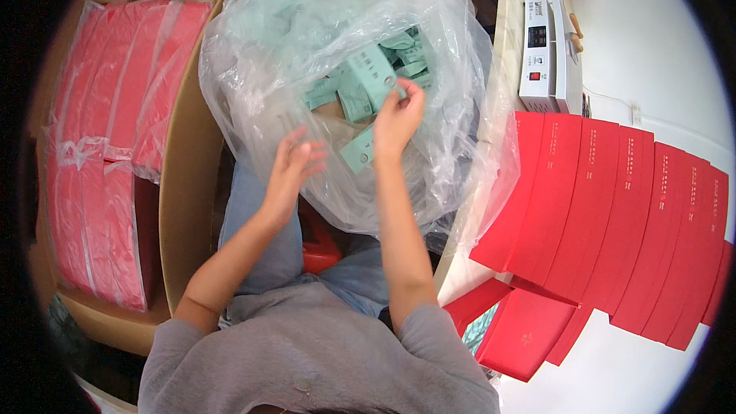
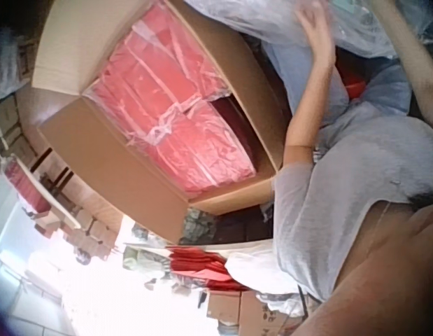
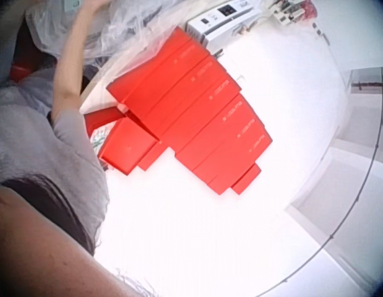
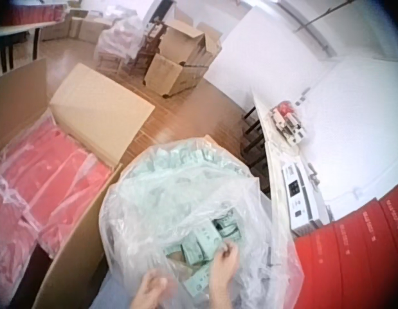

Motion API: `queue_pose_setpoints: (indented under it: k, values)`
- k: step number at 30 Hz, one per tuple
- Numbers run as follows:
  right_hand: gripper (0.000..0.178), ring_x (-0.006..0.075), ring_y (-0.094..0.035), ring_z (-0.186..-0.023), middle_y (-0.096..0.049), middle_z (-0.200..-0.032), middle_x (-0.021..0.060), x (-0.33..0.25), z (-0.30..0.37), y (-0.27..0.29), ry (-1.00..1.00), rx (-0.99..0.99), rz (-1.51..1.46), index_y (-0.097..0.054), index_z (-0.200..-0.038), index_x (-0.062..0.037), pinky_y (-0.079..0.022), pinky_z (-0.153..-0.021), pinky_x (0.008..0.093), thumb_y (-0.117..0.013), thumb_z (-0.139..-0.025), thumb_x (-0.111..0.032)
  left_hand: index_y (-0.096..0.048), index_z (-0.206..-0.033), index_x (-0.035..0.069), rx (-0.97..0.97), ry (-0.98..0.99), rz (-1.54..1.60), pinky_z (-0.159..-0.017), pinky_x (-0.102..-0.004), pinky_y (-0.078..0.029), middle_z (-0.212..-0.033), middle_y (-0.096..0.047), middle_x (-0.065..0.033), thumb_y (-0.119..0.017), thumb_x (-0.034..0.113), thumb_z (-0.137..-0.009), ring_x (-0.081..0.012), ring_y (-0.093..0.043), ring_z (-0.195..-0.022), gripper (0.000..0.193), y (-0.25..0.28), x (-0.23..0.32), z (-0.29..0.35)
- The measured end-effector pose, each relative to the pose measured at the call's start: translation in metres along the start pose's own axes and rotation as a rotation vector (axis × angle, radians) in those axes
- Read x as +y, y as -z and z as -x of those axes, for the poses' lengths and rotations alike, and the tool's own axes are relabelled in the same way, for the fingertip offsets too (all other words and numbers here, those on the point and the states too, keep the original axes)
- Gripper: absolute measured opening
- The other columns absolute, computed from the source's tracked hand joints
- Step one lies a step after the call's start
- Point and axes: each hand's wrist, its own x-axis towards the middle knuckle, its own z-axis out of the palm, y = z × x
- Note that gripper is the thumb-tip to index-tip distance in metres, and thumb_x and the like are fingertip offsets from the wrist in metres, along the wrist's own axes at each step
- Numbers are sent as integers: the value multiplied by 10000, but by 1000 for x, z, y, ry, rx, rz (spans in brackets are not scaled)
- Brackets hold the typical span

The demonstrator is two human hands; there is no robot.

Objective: The person takes small, light-green packets from a large plastic bag and places them into a red box with a clear window. They arrange the packets neatly inside the box, close the lid, and stack the finished box with others.

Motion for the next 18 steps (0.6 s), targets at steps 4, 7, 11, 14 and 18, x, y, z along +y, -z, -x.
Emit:
queue_pose_setpoints:
  k: [4, 7, 11, 14, 18]
  values:
    - [204, 200, -579, -788, -603, -930, 91, -48, 88, 22, 560, -142, 141, -590, -1016, 3, -456, -719, 284, -592, -812, 6, -258, -1419, 52, -88, 122, 301, -910, -360, -446, -1235, -535, -143, -371, 498, -988, -207, -535, -1152, 631, -14, 18, -27]
    - [260, 266, -608, -836, -627, -949, 121, -67, 114, 42, 469, -459, -90, -609, -1028, -4, -474, -768, 351, -615, -768, 9, -365, -1389, 48, -239, 195, 214, -651, -250, -431, -1032, -531, -33, -326, 563, -977, -99, -500, -790, 661, -18, 37, -26]
    - [372, 318, -607, -929, -637, -1006, 147, -82, 86, 41, 385, -355, -135, -600, -1135, 4, -468, -851, 381, -671, -775, -60, -506, -1296, 38, -209, 186, 74, -471, -200, -278, -834, -475, 32, -335, 558, -980, -43, -341, -575, 632, -22, 36, -21]
    - [419, 282, -589, -1023, -625, -1127, 137, -75, 65, 37, 393, -465, -87, -569, -1195, 5, -446, -906, 363, -678, -797, -68, -540, -1256, 14, -104, 226, 9, -462, -205, -267, -776, -475, 32, -349, 538, -985, -46, -352, -550, 620, -28, 38, -13]
    - [419, 258, -570, -1111, -597, -1241, 132, -75, 61, 44, 392, -653, 6, -568, -1206, -2, -429, -954, 350, -682, -806, -52, -558, -1225, -12, -65, 182, -79, -583, -232, -380, -843, -552, -4, -363, 496, -997, -80, -479, -671, 591, -23, 35, -13]
